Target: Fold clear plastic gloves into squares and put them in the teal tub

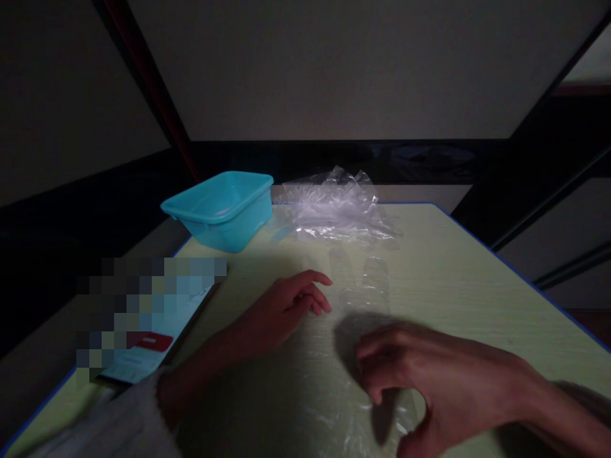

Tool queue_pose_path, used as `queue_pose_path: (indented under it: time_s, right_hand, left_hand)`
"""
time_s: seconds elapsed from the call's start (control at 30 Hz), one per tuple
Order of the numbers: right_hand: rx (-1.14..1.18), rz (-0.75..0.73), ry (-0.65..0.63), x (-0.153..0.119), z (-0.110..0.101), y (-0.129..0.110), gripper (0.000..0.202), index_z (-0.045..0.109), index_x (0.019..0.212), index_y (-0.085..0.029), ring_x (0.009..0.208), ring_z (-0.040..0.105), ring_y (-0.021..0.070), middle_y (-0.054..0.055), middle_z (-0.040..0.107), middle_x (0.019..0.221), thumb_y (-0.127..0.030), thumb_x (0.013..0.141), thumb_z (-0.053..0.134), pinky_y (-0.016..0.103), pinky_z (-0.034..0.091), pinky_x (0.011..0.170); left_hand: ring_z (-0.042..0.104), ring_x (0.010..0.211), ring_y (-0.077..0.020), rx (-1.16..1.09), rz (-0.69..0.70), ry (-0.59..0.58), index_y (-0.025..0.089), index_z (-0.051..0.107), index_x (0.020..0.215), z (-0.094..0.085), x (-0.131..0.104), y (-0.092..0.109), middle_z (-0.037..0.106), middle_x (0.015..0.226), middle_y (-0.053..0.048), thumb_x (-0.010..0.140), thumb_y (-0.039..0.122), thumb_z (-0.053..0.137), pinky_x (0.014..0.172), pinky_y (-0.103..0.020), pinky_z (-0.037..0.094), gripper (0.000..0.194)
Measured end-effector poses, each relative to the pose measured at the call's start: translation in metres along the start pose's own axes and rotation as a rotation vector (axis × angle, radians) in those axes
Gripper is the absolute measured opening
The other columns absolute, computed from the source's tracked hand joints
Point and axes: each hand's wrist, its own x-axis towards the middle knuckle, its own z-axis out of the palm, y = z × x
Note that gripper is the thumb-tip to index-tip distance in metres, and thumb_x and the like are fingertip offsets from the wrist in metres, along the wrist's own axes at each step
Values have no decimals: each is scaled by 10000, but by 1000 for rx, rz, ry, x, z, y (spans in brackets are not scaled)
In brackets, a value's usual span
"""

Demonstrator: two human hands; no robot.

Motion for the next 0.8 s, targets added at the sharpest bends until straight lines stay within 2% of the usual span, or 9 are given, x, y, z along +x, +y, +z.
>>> queue_pose_path:
  time_s: [0.2,0.4,0.5,0.63,0.8]
  right_hand:
    - [15,-47,-106,1,3,-11,160,579,672,-182,664,524,139,-4,592,712,-117,543,648,245,405,566]
    - [-52,49,-2,1,12,-20,168,567,637,-195,729,566,158,2,618,700,-41,575,541,261,461,679]
    - [13,28,12,1,11,-19,229,586,674,-207,754,578,170,12,620,712,-18,580,497,279,470,709]
    - [99,-17,-32,0,5,-14,209,574,674,-198,732,560,162,12,599,689,-20,593,502,266,466,683]
    - [242,-9,81,-2,-6,-8,175,563,685,-153,680,515,135,12,551,667,-9,599,509,246,431,620]
  left_hand:
    - [603,772,-132,51,20,-138,152,516,1027,-4,-2,-5,645,823,-33,856,136,359,728,-266,451,232]
    - [584,740,-131,-44,-32,-184,148,518,961,-5,2,-7,625,794,-27,837,141,379,695,-266,455,187]
    - [572,719,-121,-70,-37,-204,146,523,948,-5,4,-9,622,794,-27,833,140,397,695,-258,453,171]
    - [571,716,-119,-92,-51,-215,138,530,929,-7,5,-11,625,794,-30,825,150,419,700,-254,448,153]
    - [578,756,-134,-81,-41,-254,133,550,913,-9,7,-9,634,822,-43,827,196,452,722,-264,445,145]
